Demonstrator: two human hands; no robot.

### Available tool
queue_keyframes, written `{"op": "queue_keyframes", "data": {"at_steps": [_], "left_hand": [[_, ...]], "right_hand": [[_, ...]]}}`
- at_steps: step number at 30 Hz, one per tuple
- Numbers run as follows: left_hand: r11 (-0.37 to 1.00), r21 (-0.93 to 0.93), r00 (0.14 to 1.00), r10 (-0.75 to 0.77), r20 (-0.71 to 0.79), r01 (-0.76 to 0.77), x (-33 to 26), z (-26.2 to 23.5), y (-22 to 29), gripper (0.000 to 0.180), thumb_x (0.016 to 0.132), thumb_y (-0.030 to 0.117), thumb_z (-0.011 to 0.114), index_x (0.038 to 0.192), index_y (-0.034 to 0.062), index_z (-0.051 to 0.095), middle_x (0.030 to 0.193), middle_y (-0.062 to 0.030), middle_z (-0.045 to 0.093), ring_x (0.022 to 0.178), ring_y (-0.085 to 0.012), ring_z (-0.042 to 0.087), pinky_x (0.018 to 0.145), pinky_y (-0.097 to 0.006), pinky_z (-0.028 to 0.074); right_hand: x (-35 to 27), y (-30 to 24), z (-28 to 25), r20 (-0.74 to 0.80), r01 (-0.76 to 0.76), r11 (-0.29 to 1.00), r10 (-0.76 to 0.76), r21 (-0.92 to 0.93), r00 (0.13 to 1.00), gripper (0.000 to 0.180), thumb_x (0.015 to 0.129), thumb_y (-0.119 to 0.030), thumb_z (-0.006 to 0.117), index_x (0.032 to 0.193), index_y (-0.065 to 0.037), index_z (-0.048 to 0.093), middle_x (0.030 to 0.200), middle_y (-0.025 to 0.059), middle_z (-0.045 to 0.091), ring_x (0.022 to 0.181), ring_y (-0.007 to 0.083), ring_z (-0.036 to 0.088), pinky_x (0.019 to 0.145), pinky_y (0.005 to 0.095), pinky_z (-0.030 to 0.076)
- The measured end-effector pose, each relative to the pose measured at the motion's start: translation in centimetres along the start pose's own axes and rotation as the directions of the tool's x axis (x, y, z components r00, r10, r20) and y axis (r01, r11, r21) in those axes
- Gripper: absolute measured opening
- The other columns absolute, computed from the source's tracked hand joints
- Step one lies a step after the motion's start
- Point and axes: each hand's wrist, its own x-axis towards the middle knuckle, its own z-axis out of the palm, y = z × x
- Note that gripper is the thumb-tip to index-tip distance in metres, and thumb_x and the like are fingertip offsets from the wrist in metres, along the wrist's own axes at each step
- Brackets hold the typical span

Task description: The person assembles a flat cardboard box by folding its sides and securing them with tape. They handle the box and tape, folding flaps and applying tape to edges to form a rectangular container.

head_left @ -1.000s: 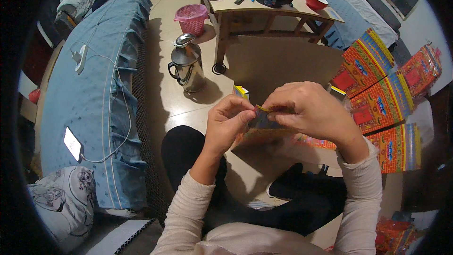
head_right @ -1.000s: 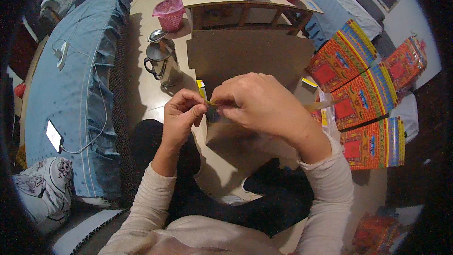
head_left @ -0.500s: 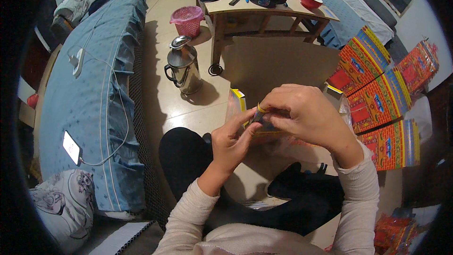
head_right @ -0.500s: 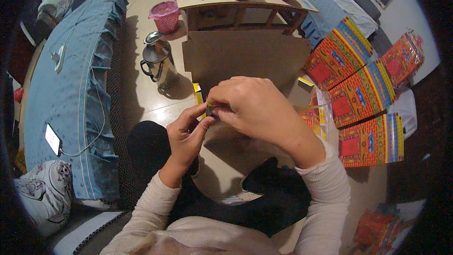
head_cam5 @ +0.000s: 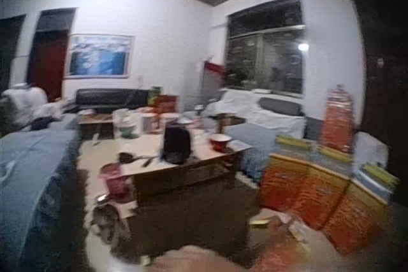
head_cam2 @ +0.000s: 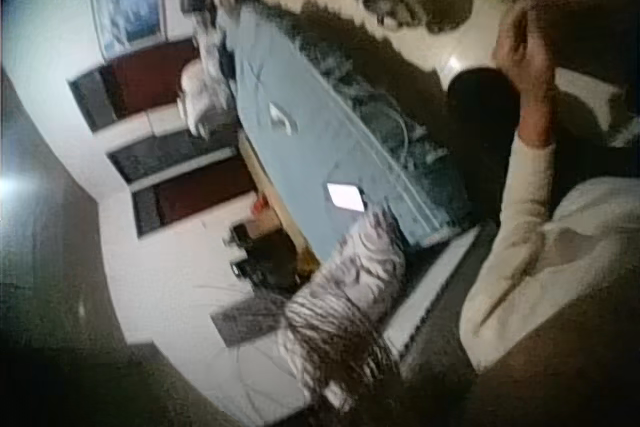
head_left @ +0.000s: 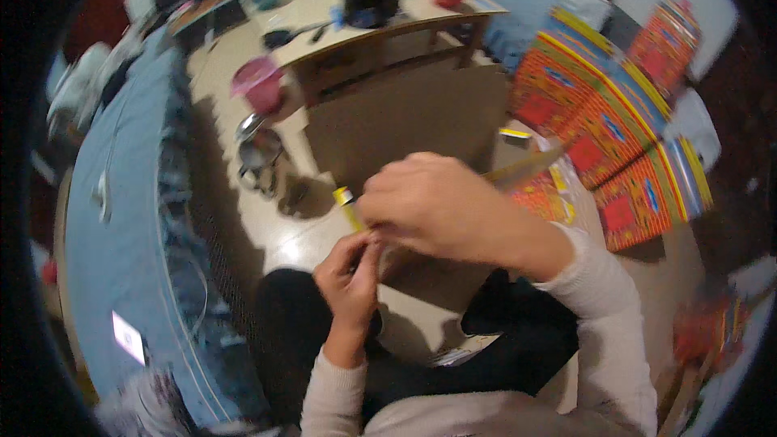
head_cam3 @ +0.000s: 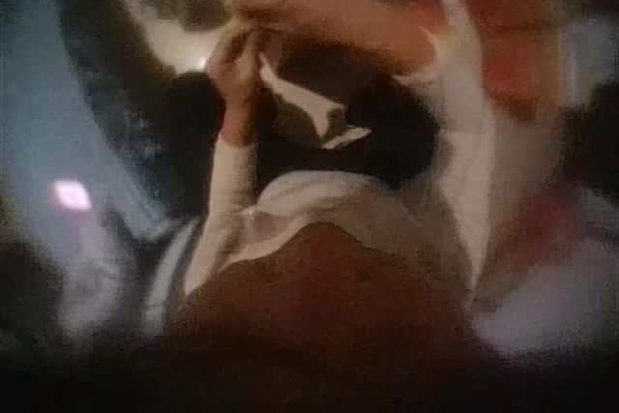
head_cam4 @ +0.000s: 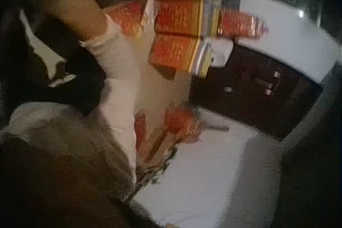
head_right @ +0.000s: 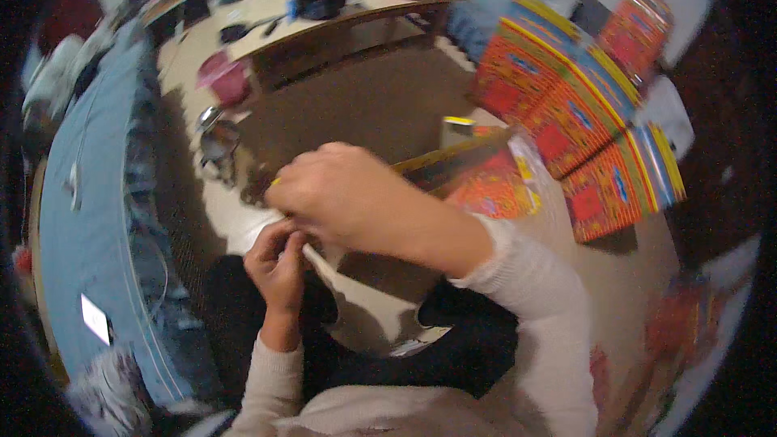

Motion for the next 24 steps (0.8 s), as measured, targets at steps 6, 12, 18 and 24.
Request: {"op": "queue_keyframes", "data": {"at_steps": [6,12,18,24], "left_hand": [[0.989,-0.035,0.989,0.145,-0.023,-0.146,0.4,0.1,-0.9,0.003,0.096,-0.004,0.067,0.097,-0.0045,0.069,0.079,-0.0035,0.066,0.060,-0.0046,0.053,0.056,-0.020,0.041],[0.988,-0.067,0.988,0.130,-0.077,-0.136,2.5,-0.9,-0.9,0.008,0.100,0.000,0.061,0.093,-0.0030,0.065,0.074,-0.0009,0.057,0.059,-0.0070,0.051,0.054,-0.021,0.041],[0.980,-0.065,0.974,0.180,-0.140,-0.190,4.6,-3.7,-1.8,0.016,0.104,0.018,0.066,0.096,0.0047,0.063,0.072,0.0032,0.054,0.060,-0.0038,0.047,0.053,-0.021,0.038],[0.986,-0.082,0.989,0.147,-0.021,-0.148,6.0,-7.0,-1.9,0.016,0.104,0.022,0.066,0.100,0.0067,0.064,0.071,0.0042,0.054,0.058,-0.0021,0.044,0.053,-0.020,0.034]], "right_hand": [[-0.5,-0.7,0.4,-0.004,-0.035,0.989,0.035,-0.143,0.999,0.012,0.087,-0.024,0.070,0.091,-0.013,0.068,0.088,0.0031,0.065,0.094,0.0237,0.065,0.082,0.0395,0.048],[-6.2,0.4,-3.7,-0.654,-0.210,0.954,0.020,-0.214,0.756,0.025,0.096,-0.009,0.063,0.120,-0.010,0.068,0.115,0.0091,0.068,0.118,0.0309,0.060,0.106,0.0446,0.044],[-17.3,5.7,-1.4,-0.702,-0.606,0.764,0.555,0.219,0.446,0.048,0.093,-0.006,0.065,0.139,-0.005,0.055,0.135,0.0142,0.061,0.129,0.0292,0.055,0.113,0.0409,0.039],[-18.6,7.8,2.1,-0.535,-0.476,0.709,0.705,0.520,0.466,0.037,0.091,-0.001,0.066,0.127,-0.002,0.063,0.115,0.0106,0.068,0.109,0.0222,0.065,0.098,0.0355,0.050]]}}
